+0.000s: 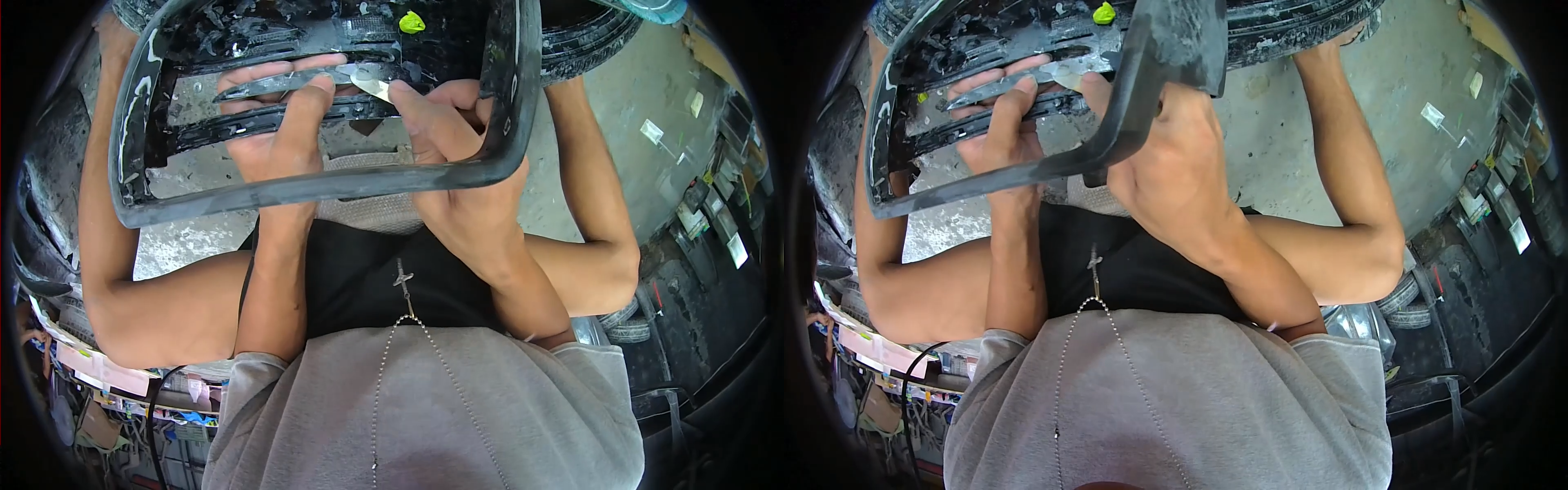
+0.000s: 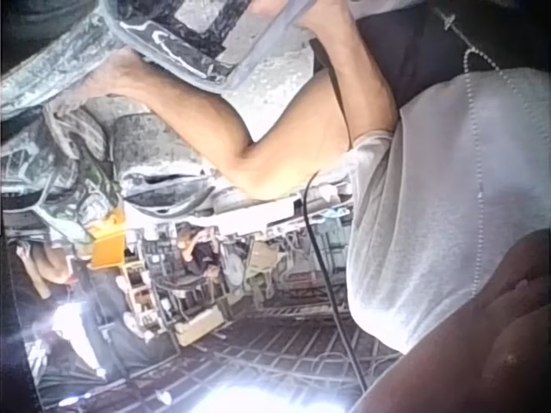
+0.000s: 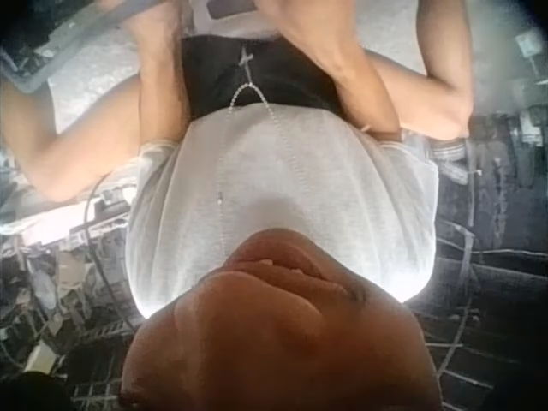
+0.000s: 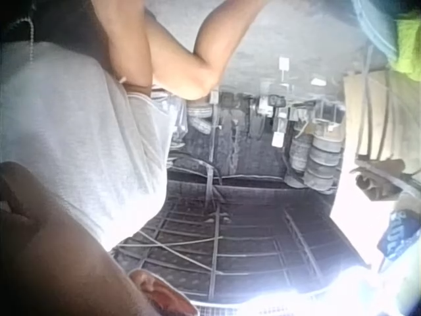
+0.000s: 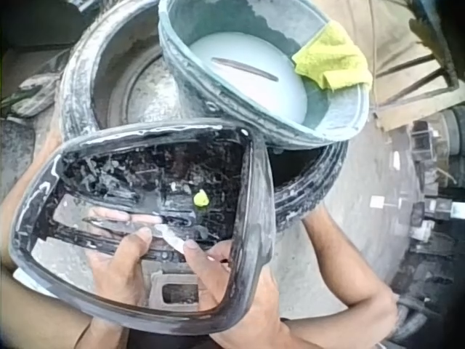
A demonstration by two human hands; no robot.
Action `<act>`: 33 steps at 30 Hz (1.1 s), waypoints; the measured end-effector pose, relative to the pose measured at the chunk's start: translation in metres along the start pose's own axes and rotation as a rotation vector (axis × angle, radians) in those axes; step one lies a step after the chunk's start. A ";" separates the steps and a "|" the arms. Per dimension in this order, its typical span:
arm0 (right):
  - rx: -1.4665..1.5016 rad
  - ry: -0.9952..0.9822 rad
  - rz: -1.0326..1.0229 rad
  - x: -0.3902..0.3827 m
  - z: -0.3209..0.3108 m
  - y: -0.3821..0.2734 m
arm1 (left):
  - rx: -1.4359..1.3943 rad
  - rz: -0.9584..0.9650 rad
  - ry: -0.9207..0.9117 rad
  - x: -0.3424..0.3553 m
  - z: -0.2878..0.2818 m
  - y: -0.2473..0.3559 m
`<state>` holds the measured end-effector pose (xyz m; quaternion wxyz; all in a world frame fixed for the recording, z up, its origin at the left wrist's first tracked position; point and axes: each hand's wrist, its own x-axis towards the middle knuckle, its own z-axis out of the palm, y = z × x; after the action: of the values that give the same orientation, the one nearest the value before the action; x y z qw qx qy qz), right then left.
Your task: Cleaning or scraping residue from a black plastic vehicle part using a small tool.
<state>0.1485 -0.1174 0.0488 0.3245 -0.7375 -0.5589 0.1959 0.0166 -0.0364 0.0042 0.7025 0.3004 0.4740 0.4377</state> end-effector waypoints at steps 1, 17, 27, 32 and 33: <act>0.031 0.033 -0.008 0.001 0.001 0.000 | -0.016 0.006 -0.008 0.000 -0.001 0.000; 0.186 0.188 0.094 0.018 0.025 0.001 | 0.054 -0.024 -0.008 0.002 -0.001 0.005; 0.112 0.030 0.010 0.007 0.007 0.001 | 0.186 -0.003 -0.001 0.003 -0.010 0.003; 0.088 -0.011 0.077 0.003 0.002 -0.006 | 0.076 0.014 0.010 -0.002 -0.007 0.004; 0.009 -0.053 0.039 0.000 -0.001 -0.007 | 0.043 0.055 -0.017 -0.003 -0.007 0.005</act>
<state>0.1443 -0.1166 0.0547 0.3090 -0.7414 -0.5518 0.2244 0.0074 -0.0370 0.0073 0.6876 0.3321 0.4691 0.4438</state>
